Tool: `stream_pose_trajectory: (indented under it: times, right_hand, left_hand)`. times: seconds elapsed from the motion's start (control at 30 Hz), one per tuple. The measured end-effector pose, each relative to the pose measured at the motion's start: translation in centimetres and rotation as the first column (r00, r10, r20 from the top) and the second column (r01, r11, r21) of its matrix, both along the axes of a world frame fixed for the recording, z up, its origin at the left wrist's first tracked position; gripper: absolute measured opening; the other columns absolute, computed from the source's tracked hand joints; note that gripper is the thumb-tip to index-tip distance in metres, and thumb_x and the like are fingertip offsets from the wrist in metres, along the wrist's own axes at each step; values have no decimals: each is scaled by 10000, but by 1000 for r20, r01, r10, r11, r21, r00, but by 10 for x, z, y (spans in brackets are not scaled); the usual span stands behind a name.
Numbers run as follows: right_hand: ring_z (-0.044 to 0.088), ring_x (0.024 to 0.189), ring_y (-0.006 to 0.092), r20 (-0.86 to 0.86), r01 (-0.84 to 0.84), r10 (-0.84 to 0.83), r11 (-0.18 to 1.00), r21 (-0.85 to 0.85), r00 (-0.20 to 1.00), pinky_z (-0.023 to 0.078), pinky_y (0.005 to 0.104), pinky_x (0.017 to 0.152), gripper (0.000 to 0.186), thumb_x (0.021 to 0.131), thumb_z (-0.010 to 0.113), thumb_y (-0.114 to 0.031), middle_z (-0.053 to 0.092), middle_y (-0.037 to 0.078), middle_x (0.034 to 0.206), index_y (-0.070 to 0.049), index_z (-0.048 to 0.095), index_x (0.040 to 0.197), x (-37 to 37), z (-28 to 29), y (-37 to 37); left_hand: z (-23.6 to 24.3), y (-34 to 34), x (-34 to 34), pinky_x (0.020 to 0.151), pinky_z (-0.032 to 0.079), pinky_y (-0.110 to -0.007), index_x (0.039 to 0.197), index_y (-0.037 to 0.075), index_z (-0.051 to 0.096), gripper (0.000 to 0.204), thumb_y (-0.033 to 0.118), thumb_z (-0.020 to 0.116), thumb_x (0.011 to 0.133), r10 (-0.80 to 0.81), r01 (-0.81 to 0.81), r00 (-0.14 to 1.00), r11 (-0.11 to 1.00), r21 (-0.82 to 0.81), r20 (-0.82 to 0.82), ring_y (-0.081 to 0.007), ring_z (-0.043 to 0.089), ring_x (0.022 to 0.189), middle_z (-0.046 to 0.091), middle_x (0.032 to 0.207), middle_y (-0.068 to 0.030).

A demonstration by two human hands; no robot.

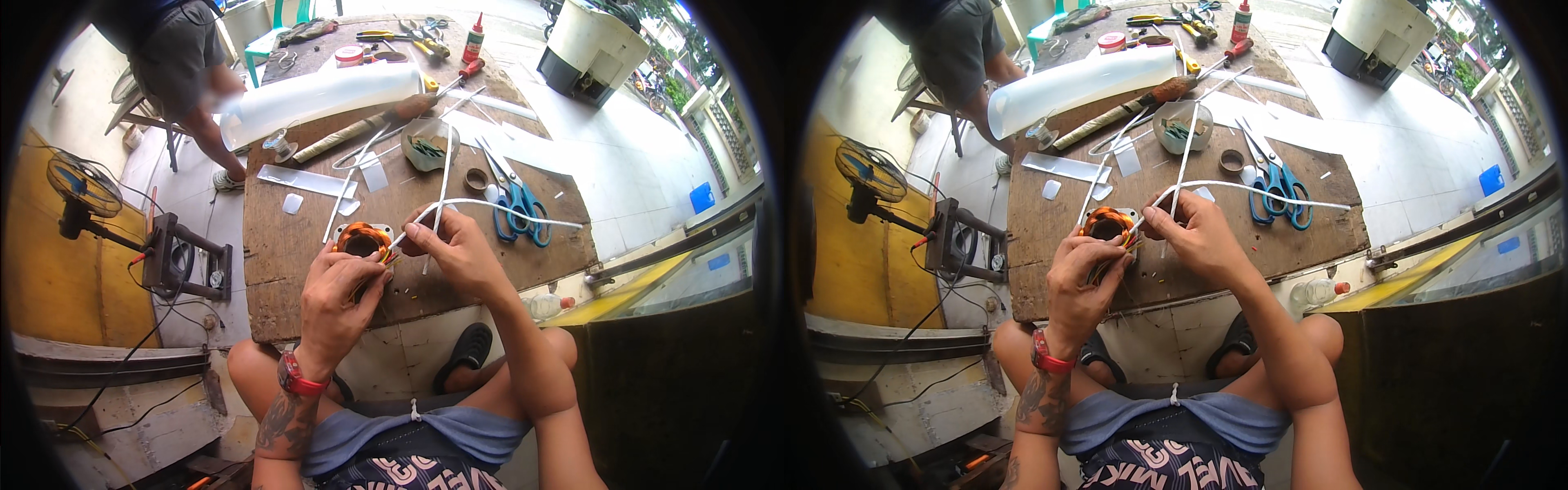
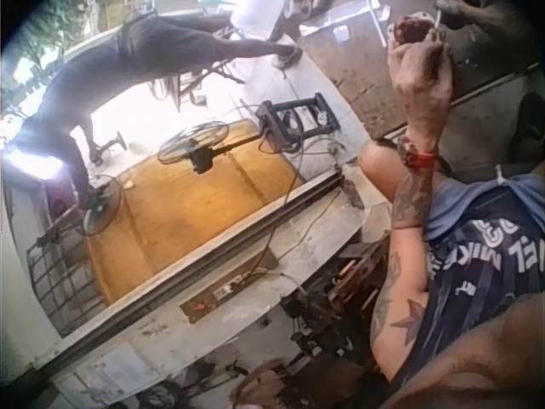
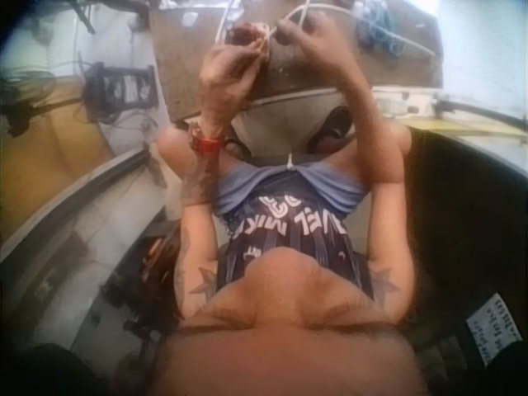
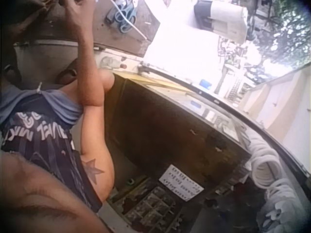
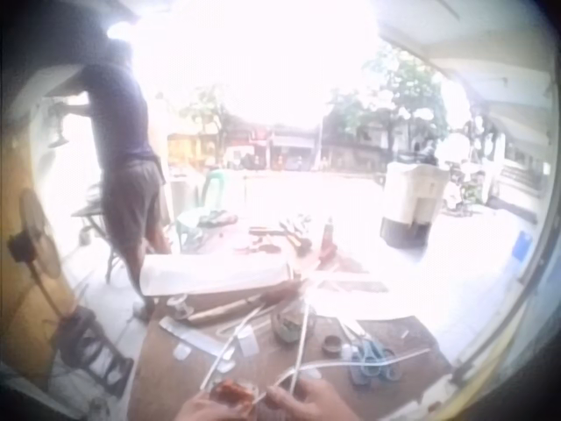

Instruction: The person sits on the floor and uses a soldering iron to join wires on a small orange component. They then wrap the wires with white tubing and secure them with tape.

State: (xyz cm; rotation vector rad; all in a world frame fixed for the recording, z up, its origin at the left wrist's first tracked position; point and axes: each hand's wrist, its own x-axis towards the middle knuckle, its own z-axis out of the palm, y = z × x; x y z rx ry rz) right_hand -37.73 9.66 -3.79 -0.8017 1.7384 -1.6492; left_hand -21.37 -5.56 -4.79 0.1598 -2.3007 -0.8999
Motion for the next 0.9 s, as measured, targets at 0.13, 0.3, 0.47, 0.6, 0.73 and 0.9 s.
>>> stream_pose_trajectory:
  times: [0.13, 0.3, 0.47, 0.6, 0.73, 0.9]
  right_hand:
    - [727, 971, 145, 43, -104, 107, 992, -71, 993, 595, 327, 917, 272, 1092, 643, -236, 741, 85, 1037, 22, 666, 1175, -6, -3, 1]
    - [732, 979, 150, 26, -168, 170, 984, -66, 985, 601, 325, 905, 284, 1087, 658, -249, 741, 76, 1028, 18, 669, 1185, -12, -5, 3]
    - [748, 956, 167, 118, -95, 100, 994, -47, 988, 618, 326, 879, 300, 1073, 683, -257, 751, 89, 1035, 15, 672, 1200, -3, -8, 8]
    - [750, 950, 162, 211, -27, 44, 996, -82, 976, 622, 317, 866, 298, 1070, 688, -247, 756, 97, 1047, 26, 685, 1190, 4, -13, 10]
    - [745, 963, 155, 198, -5, 28, 993, -116, 980, 620, 311, 869, 282, 1066, 693, -220, 755, 95, 1063, 27, 678, 1200, 7, -17, 8]
    - [746, 999, 179, 109, 56, -33, 976, -210, 993, 629, 346, 903, 267, 1051, 710, -179, 751, 106, 1078, 25, 652, 1214, 18, -21, 5]
  left_hand:
    - [1, -2, 1, 1131, 473, -558, 996, 99, 769, 167, 82, 850, 851, -21, 21, 1000, 1000, 23, -3, -266, 704, 986, 789, 999, -55]
    - [3, -4, 3, 1131, 477, -537, 994, 87, 779, 178, 70, 864, 838, -38, 38, 999, 999, 23, -3, -258, 712, 989, 795, 998, -58]
    - [2, -3, 4, 1085, 506, -482, 989, 67, 790, 203, 60, 894, 816, -15, 15, 1000, 999, 50, -3, -248, 723, 989, 799, 990, -62]
    - [0, -6, 3, 1028, 538, -449, 983, 58, 790, 201, 60, 898, 814, -21, 22, 1000, 1000, 17, -18, -249, 724, 987, 795, 979, -64]
    - [1, -3, 3, 1107, 490, -511, 999, 66, 781, 188, 96, 876, 840, -24, 25, 1000, 997, 71, -14, -263, 714, 997, 787, 989, -76]
    - [6, 8, 0, 1069, 494, -498, 1045, 66, 761, 164, 93, 806, 890, 67, -68, 998, 992, 111, 8, -297, 696, 979, 758, 993, -88]
